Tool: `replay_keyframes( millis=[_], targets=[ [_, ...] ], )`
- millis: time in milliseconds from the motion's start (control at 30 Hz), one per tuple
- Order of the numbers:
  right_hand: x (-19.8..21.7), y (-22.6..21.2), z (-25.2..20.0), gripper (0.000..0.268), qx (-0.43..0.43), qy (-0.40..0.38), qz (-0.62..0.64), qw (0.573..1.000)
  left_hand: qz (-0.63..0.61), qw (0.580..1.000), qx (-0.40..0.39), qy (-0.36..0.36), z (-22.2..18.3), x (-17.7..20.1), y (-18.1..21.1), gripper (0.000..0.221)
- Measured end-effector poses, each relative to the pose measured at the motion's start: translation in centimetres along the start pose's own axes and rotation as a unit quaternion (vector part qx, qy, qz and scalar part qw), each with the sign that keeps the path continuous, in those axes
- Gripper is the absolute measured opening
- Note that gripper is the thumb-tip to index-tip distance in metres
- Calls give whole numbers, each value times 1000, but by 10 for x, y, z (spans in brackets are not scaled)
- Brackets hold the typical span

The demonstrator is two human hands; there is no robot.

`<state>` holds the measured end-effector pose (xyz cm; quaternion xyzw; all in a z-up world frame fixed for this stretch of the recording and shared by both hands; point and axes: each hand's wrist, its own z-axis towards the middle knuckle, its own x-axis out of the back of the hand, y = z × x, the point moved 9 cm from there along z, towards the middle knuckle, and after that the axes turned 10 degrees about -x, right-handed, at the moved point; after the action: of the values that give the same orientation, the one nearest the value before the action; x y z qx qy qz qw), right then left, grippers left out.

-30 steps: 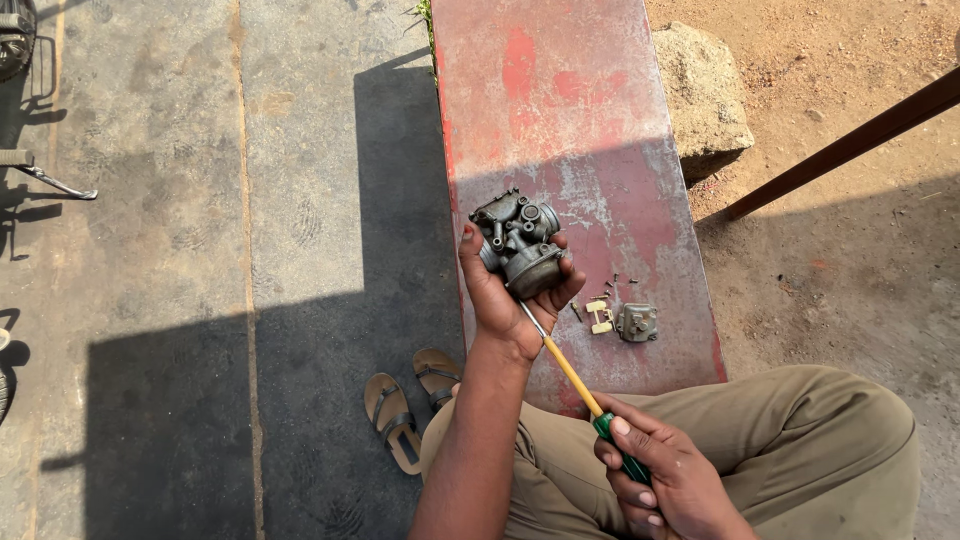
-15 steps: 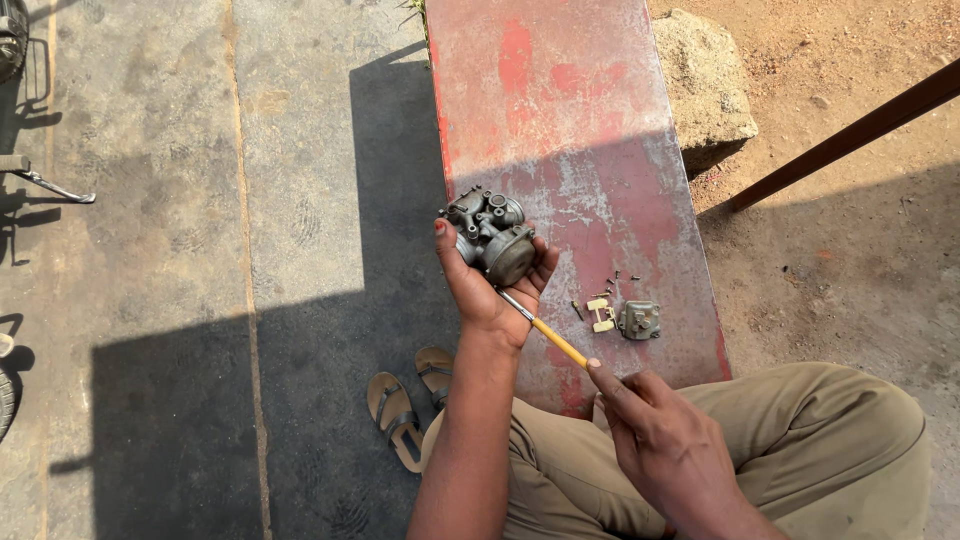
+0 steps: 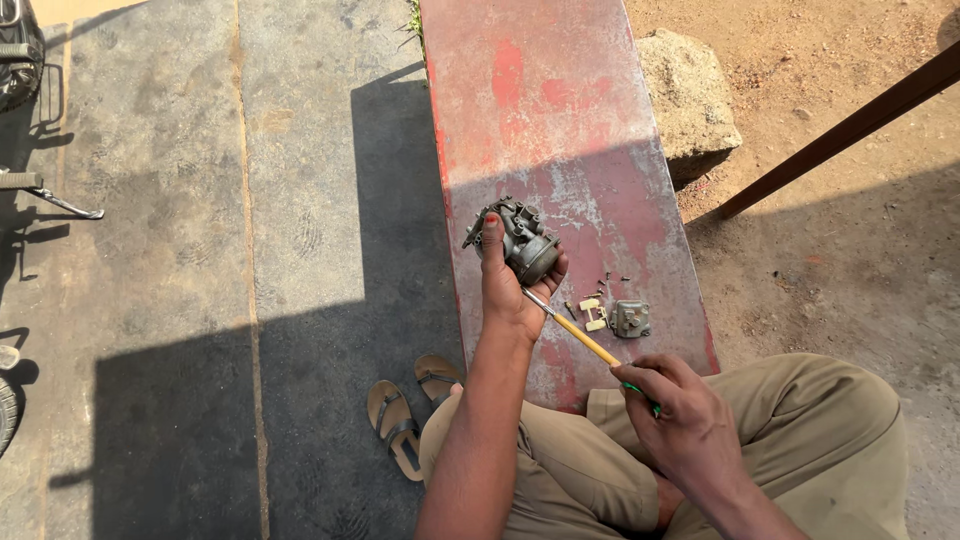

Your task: The person disassembles and repairs a motorcycle carburetor using a screwdriver by hand. The person removes a metal cover, a spring, and other internal components while sitting on the ground.

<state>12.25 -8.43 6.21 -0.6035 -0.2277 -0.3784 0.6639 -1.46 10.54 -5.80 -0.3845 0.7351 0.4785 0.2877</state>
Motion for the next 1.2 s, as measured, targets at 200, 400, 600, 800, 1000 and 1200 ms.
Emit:
replay_keyframes(
  millis=[200, 400, 600, 800, 1000, 1200],
  targets=[
    [-49, 94, -4, 45, -402, -230, 319, 827, 11, 1000, 10, 4, 0, 1, -2, 66],
    [-16, 92, 20, 43, -258, -152, -4, 954, 69, 997, 14, 33, -1, 1, -20, 58],
    [-23, 66, 28, 38, -179, -124, -8, 976, 86, 996, 24, 27, 4, 11, -39, 60],
    [-34, 81, 35, 36, -287, -158, -94, 940, 142, 985, 3, 100, -2, 16, -34, 79],
    [-43, 58, 46, 30, -242, -177, -116, 947, 143, 984, 6, 106, -5, 15, -36, 79],
    [-37, 52, 56, 27, -212, -107, -113, 965, 110, 990, -12, 86, -4, 10, -32, 71]
  ],
)
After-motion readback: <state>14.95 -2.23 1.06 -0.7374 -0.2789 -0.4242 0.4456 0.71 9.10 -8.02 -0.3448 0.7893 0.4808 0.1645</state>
